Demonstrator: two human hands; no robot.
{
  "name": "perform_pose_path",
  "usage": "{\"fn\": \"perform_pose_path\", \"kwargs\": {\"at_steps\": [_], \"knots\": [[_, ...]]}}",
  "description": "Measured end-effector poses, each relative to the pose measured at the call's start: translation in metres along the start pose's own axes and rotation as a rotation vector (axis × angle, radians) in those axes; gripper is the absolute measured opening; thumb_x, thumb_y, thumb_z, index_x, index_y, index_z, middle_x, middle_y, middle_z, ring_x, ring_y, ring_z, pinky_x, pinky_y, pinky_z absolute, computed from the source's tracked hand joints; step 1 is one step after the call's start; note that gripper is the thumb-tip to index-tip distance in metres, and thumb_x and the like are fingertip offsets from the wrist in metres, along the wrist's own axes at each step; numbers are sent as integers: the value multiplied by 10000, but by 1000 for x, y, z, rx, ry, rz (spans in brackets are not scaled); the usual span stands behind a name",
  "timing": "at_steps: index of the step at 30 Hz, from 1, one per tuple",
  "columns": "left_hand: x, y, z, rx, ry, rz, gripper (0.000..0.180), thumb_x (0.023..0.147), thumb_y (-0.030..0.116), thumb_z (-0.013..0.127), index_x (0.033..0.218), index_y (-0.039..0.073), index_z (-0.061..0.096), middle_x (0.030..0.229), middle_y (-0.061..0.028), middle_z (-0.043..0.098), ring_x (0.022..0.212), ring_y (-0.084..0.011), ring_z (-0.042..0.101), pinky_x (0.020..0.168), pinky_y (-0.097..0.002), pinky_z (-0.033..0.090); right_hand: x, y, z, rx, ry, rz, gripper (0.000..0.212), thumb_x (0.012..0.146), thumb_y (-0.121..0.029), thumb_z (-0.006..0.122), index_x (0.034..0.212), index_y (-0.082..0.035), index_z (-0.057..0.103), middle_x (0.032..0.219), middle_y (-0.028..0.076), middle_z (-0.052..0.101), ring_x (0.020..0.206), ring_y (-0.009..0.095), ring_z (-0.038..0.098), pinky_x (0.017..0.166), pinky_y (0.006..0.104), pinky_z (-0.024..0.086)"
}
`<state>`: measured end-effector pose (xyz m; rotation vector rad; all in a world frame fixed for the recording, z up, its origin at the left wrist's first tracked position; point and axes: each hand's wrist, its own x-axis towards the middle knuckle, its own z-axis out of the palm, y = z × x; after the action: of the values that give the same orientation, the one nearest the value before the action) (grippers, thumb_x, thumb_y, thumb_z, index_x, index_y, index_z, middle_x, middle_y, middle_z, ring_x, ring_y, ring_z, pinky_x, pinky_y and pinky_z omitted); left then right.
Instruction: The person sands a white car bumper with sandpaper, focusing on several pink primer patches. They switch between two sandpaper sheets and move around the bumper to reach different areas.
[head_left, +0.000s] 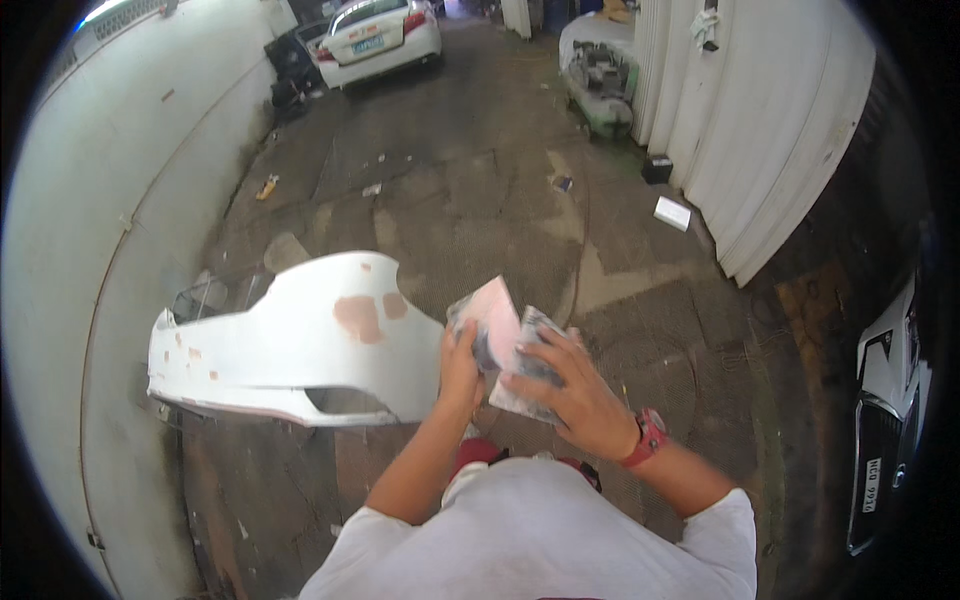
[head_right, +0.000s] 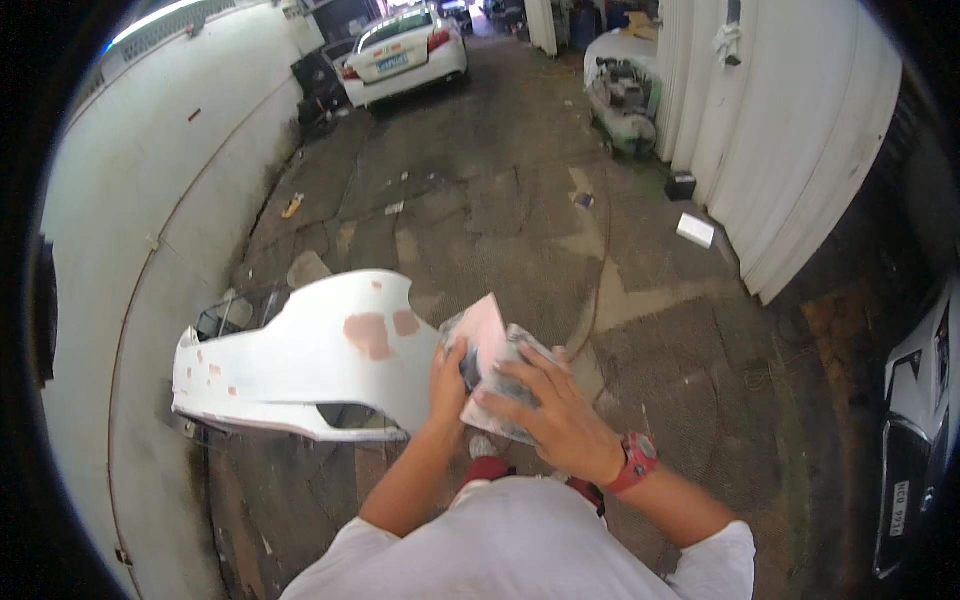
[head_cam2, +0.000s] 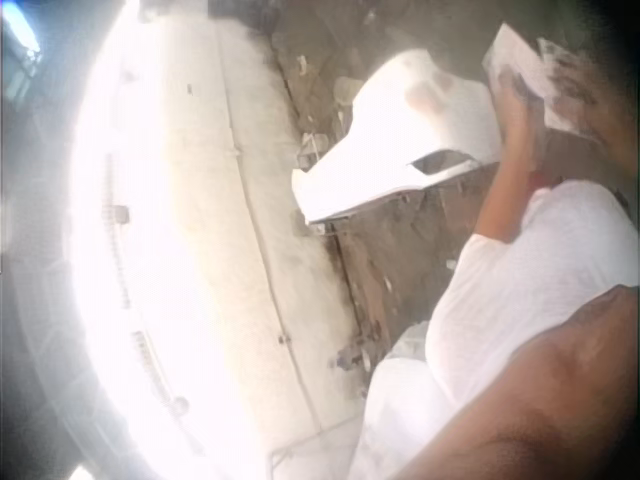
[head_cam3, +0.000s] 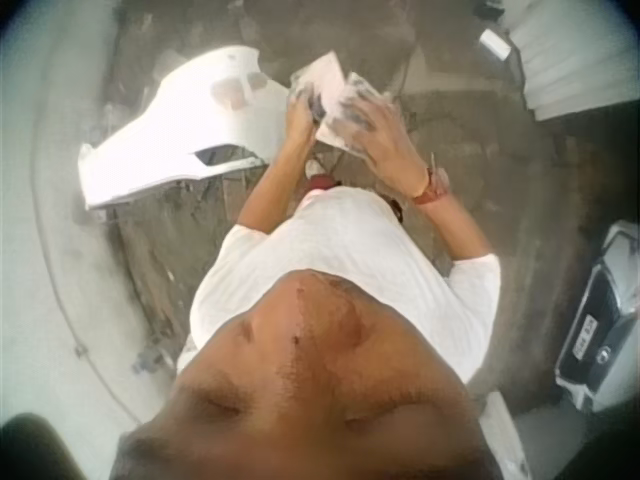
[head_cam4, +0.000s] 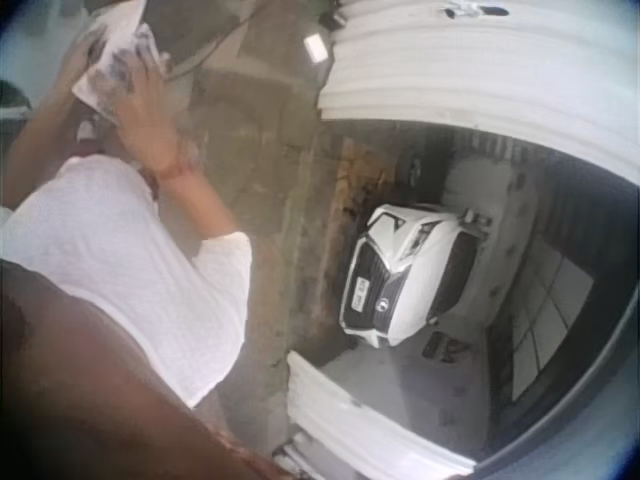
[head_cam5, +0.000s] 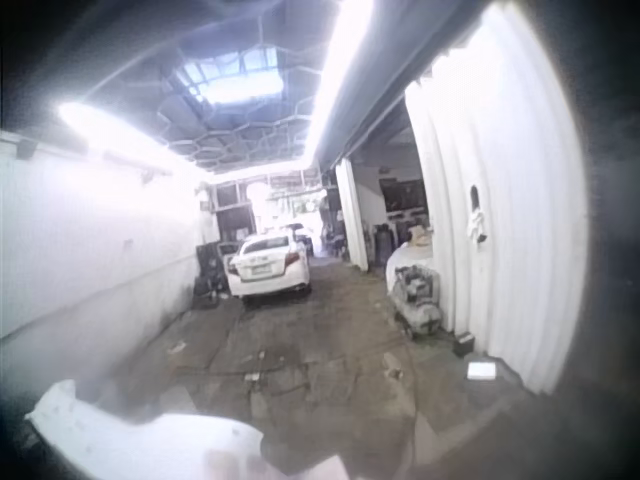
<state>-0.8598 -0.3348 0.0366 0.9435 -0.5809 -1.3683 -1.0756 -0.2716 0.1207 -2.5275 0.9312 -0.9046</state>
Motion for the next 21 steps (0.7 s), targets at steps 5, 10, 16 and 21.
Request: {"fn": "perform_pose_path", "kwargs": {"at_steps": [5,10,16,21], "knots": [[-11,-3,12,-70,-127,-158,422,1091,202,592,1460,11,519,1340,-125,656,1225,-245,655,1041,-395,549,-16,71,38,-211,-72,398,580,936,-25,568,1500,-144,505,1485,280,453,1420,508,467,1107,632,447],[-15,-10,3,128,-71,-2,403,1101,188,569,1457,5,523,1323,-122,662,1226,-227,651,1040,-376,541,-3,68,4,-454,-17,286,527,936,-41,589,1447,-169,573,1470,213,488,1432,503,454,1114,692,405],[-10,-7,1,287,-65,89,388,1109,205,563,1433,-8,551,1360,-140,656,1227,-219,633,1067,-362,483,15,29,4,-392,-109,199,532,882,15,622,1361,-215,660,1481,170,504,1415,491,477,1165,727,321],[-5,-12,0,-6,-12,-24,408,1100,174,571,1467,6,511,1369,-130,631,1237,-237,639,1094,-409,502,0,9,27,381,81,449,662,856,75,600,1472,-160,552,1467,166,511,1390,443,514,1146,652,407]]}}
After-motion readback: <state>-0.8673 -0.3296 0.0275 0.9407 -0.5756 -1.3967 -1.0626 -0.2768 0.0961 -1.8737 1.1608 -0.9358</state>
